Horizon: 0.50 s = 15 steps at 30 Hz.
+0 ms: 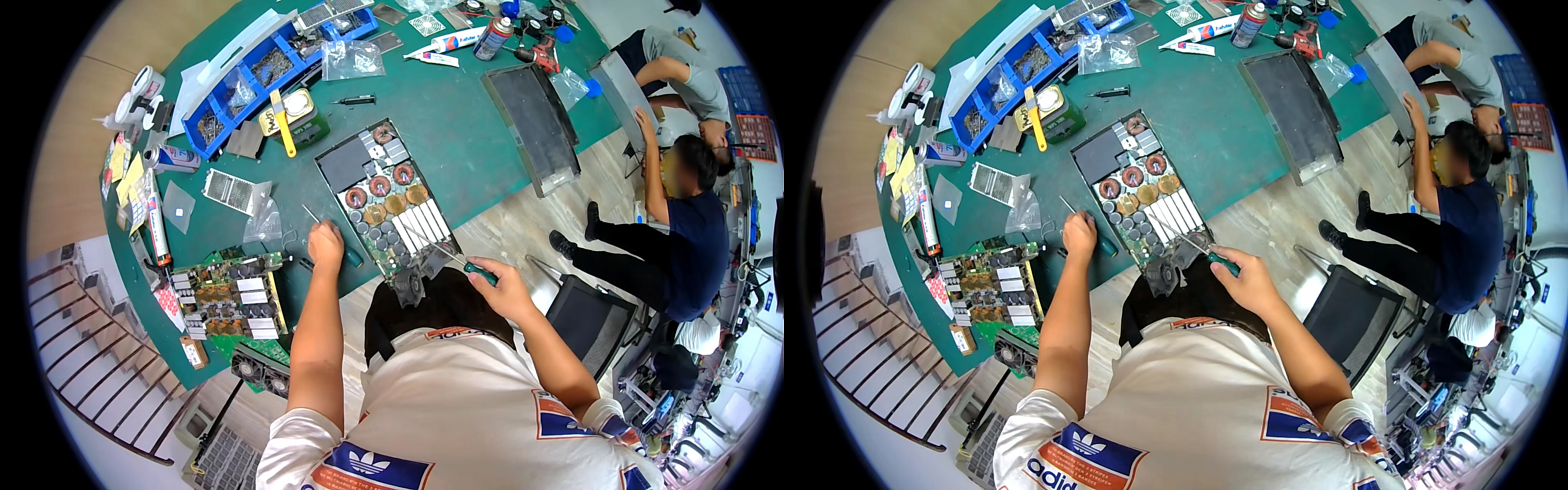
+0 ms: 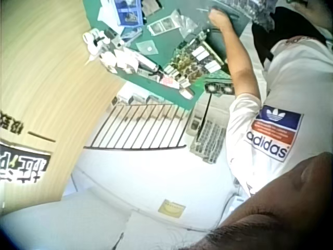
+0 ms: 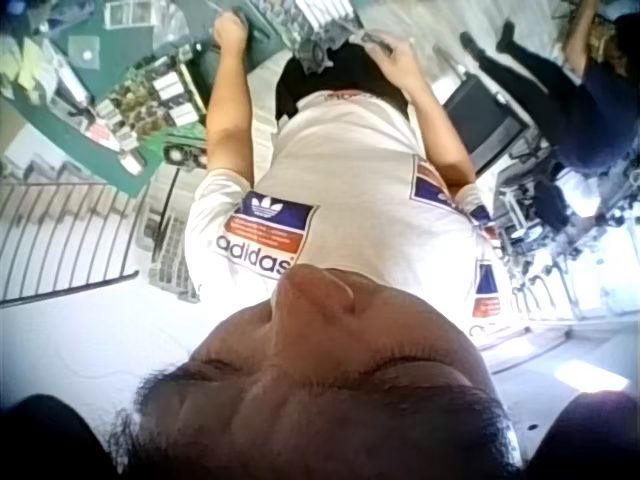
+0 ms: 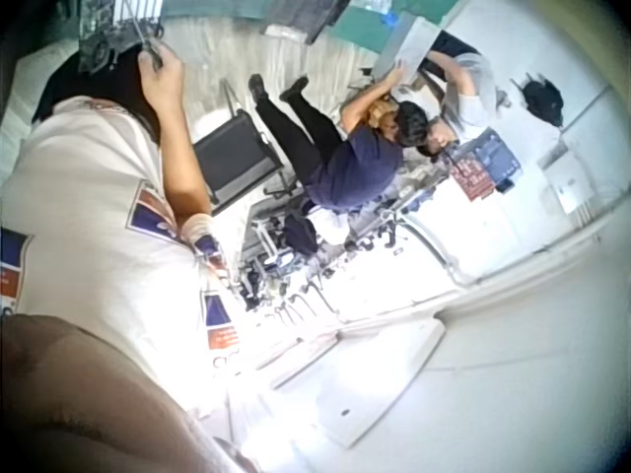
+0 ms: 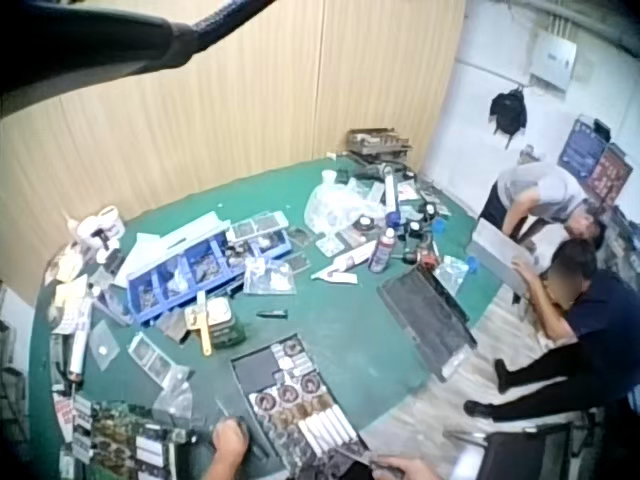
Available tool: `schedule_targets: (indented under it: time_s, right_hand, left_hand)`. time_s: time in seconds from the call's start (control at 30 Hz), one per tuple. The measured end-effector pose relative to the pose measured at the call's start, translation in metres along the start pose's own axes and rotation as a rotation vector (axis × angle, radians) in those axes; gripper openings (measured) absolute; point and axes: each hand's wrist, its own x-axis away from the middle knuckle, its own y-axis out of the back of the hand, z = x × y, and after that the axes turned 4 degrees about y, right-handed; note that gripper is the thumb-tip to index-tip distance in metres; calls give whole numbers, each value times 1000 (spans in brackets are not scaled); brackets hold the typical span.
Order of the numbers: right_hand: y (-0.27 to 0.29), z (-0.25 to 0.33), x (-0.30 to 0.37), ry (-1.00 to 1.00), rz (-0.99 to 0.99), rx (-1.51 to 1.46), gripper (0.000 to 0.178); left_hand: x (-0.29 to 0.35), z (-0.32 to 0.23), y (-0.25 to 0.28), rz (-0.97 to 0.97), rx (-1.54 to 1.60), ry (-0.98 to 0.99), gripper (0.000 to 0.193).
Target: The person uses a screwdriver to unscrew and remove components from an internal electronic circuit board assembly, then picks up a black plastic housing and aligns it onto the board before continuing to screw it into place.
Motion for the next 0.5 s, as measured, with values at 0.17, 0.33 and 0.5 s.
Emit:
schedule_targets:
  time_s: [0.17,0.33,0.5]
  right_hand:
    - [-6,3,-3,-10,26,-191,37]
    - [-26,13,-16,8,188,-717,39]
    - [-54,49,-45,-43,227,-825,19]
  left_hand:
    - [5,5,12,475,1470,353,7]
    - [52,-46,81,721,2031,114,9]
    - [78,-83,124,601,1739,-97,11]
